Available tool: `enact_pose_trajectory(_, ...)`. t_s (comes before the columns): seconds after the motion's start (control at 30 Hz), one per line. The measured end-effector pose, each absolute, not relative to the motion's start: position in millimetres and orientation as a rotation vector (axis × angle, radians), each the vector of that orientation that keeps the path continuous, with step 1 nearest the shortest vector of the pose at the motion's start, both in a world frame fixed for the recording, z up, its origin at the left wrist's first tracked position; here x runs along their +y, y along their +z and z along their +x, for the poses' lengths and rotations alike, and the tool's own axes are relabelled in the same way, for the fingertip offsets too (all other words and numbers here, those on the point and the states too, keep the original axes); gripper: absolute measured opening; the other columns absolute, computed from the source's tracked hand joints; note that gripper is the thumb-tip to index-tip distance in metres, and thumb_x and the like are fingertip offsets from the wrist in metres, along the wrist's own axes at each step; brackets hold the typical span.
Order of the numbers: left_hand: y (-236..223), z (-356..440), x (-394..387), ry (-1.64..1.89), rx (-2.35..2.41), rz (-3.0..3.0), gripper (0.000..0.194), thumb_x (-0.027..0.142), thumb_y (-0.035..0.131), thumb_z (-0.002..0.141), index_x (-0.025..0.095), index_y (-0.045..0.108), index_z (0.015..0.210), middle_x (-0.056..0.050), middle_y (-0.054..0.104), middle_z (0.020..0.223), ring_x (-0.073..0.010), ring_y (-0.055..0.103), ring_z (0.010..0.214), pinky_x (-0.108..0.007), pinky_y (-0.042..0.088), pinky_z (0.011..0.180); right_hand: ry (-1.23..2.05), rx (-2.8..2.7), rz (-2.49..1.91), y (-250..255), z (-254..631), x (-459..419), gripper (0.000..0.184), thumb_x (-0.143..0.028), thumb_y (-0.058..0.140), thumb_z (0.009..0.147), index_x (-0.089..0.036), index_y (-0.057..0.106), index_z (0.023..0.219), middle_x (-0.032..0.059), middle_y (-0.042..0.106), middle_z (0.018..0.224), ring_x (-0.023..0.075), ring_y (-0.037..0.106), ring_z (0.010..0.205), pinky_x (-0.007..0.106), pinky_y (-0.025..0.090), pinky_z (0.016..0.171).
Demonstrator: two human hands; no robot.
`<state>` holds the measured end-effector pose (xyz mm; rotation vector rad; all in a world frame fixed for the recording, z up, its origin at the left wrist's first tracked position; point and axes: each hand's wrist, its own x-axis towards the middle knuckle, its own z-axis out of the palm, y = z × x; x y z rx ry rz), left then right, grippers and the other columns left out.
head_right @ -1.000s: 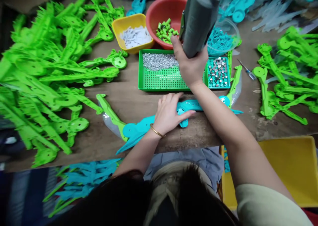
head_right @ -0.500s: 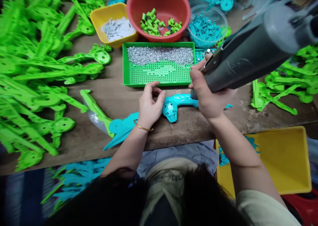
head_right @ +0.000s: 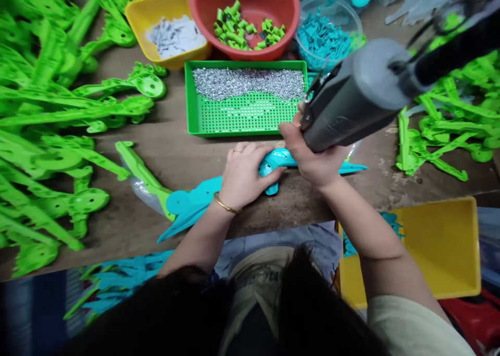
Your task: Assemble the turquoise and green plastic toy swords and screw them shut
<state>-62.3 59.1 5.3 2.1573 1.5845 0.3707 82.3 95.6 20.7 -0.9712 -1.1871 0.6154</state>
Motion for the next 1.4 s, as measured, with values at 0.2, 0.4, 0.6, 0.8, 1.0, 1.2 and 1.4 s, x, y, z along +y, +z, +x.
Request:
enact_pose_trajectory(0.2,10.8,-70.1,53.6,0.221,1.687,2.146,0.039,0.043,0.060,0.087,0.017,0.062,0.116,-0.011,0.062,0.113,-0.0305,0.052,0.109,-0.042,0.042,0.093,0.585,-1.136,-0.928,54.2,56.8,129.3,0.026,-0.034,0.075,0.077,-0.024,0.060,0.096,-0.0077,0.063,0.076,0.0066,0.054,0.045,0.025,0.045,0.045)
enact_pose_trajectory(0.4,1.9,-75.9,50.9,0.287,1.799,2.133,0.044,0.053,0.062,0.083,0.016,0.064,0.106,-0.012,0.058,0.115,-0.0312,0.052,0.109,-0.042,0.044,0.091,0.567,-1.193,-1.211,24.9,28.7,194.1,0.033,-0.056,0.061,0.086,-0.026,0.052,0.097,-0.0019,0.066,0.086,0.0092,0.059,0.065,0.027,0.052,0.060)
enact_pose_trajectory(0.6,1.5,-75.6,50.0,0.314,1.750,2.152,0.042,0.054,0.060,0.085,0.018,0.064,0.107,-0.011,0.058,0.118,-0.0310,0.050,0.111,-0.043,0.042,0.091,0.513,-1.231,-1.229,1.0,32.6,202.7,0.037,-0.064,0.057,0.084,-0.029,0.045,0.086,-0.0026,0.066,0.083,0.0090,0.055,0.063,0.027,0.051,0.062)
enact_pose_trajectory(0.8,-0.5,-77.0,50.7,0.330,1.721,2.142,0.039,0.053,0.060,0.085,0.019,0.065,0.106,-0.010,0.058,0.120,-0.0304,0.049,0.112,-0.042,0.041,0.093,0.521,-1.245,-1.208,5.2,29.3,202.1,0.032,-0.060,0.060,0.084,-0.031,0.047,0.087,-0.0026,0.065,0.080,0.0092,0.054,0.063,0.028,0.053,0.066)
enact_pose_trajectory(1.0,-1.3,-76.3,50.5,0.354,1.750,2.146,0.044,0.052,0.062,0.085,0.021,0.062,0.117,-0.009,0.058,0.120,-0.0296,0.050,0.113,-0.041,0.041,0.093,0.461,-1.066,-0.764,49.8,46.1,169.5,0.038,-0.053,0.073,0.075,-0.023,0.055,0.089,-0.0049,0.062,0.078,0.0040,0.053,0.046,0.023,0.043,0.044)
enact_pose_trajectory(1.2,-2.9,-76.0,50.2,0.369,1.744,2.143,0.039,0.053,0.061,0.085,0.027,0.065,0.114,-0.007,0.057,0.118,-0.0288,0.049,0.114,-0.042,0.040,0.093,0.620,-1.168,-0.892,63.8,94.2,89.9,0.022,-0.033,0.076,0.077,-0.029,0.067,0.096,-0.0071,0.069,0.079,0.0064,0.058,0.046,0.022,0.048,0.043)
enact_pose_trajectory(1.4,-2.4,-75.1,51.1,0.337,1.769,2.127,0.043,0.054,0.060,0.086,0.024,0.064,0.116,-0.008,0.057,0.121,-0.0293,0.048,0.115,-0.043,0.040,0.095,0.642,-1.213,-0.851,41.8,102.1,75.9,0.022,-0.032,0.074,0.079,-0.032,0.067,0.100,-0.0087,0.069,0.082,0.0050,0.058,0.049,0.020,0.050,0.046)
